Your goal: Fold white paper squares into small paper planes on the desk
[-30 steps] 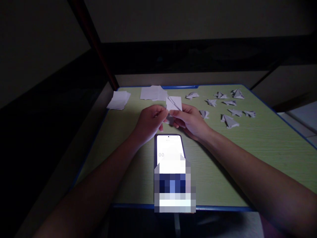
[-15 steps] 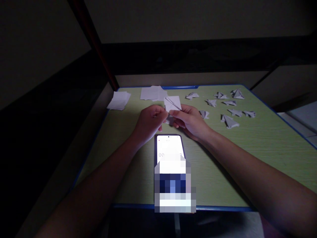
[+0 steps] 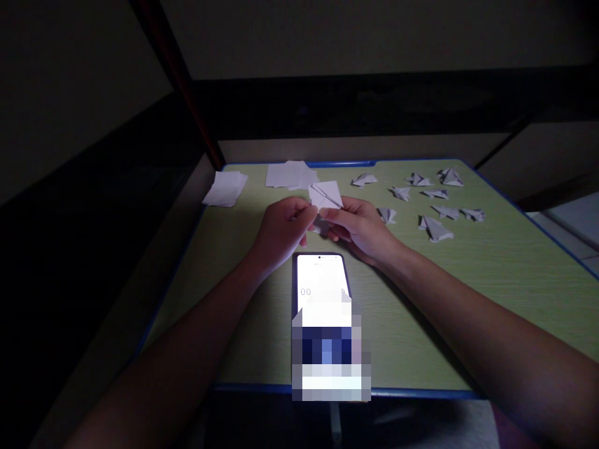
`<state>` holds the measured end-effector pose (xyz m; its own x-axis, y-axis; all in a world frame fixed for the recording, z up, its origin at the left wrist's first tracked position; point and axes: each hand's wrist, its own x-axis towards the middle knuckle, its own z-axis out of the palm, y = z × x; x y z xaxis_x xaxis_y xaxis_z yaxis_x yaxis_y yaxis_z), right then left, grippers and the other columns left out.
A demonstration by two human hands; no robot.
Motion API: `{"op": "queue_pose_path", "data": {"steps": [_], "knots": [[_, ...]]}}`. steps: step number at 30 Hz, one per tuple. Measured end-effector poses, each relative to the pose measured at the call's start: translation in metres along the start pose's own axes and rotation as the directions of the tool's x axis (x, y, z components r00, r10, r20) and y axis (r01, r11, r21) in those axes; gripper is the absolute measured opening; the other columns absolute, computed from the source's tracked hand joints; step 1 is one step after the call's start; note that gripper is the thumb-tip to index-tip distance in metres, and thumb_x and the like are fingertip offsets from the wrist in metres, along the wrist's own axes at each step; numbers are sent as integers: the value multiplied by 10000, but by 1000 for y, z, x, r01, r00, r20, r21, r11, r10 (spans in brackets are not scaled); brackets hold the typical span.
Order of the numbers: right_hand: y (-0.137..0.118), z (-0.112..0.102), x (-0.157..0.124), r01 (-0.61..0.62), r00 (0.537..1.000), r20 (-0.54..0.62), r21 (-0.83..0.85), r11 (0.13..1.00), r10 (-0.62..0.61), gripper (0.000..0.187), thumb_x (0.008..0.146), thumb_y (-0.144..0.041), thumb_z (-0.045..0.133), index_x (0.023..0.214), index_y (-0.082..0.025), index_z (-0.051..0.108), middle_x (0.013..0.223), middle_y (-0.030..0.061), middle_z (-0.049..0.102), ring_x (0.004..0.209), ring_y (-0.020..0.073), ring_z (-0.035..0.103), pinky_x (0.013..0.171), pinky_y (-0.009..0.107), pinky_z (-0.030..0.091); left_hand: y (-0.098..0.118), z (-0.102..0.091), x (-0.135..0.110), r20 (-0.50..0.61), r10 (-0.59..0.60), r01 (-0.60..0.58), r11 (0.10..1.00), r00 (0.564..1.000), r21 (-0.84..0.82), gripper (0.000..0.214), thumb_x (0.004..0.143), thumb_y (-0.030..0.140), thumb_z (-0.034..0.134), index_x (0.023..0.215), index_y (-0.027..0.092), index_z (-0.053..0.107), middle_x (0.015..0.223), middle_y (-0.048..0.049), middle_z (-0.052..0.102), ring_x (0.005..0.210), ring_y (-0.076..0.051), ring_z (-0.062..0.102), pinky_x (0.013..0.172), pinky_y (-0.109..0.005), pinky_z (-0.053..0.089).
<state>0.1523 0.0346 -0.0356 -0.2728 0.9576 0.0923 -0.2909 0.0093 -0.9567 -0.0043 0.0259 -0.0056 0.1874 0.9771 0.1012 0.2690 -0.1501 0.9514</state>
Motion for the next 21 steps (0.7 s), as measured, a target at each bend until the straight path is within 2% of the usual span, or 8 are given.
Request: {"op": "queue_pose_path", "data": {"steps": [14, 21], "knots": [[-1, 1, 0, 2, 999, -35, -14, 1000, -3, 155, 746, -228, 747, 668, -168, 628, 511, -40, 503, 432, 62, 397, 424, 242, 251, 2, 1, -1, 4, -20, 20, 1000, 1000, 3, 227, 839, 144, 549, 613, 162, 536, 465, 42, 513, 358, -52, 431, 359, -194, 291], [0, 1, 1, -1, 1000, -15, -4, 1000, 1, 147, 737, -231, 754, 677, -175, 632, 522, -38, 507, 454, 72, 429, 419, 238, 263, -2, 2, 0, -16, -5, 5, 1000, 1000, -23, 206, 838, 144, 550, 632, 159, 546, 483, 37, 535, 357, -50, 438, 352, -187, 290]]}}
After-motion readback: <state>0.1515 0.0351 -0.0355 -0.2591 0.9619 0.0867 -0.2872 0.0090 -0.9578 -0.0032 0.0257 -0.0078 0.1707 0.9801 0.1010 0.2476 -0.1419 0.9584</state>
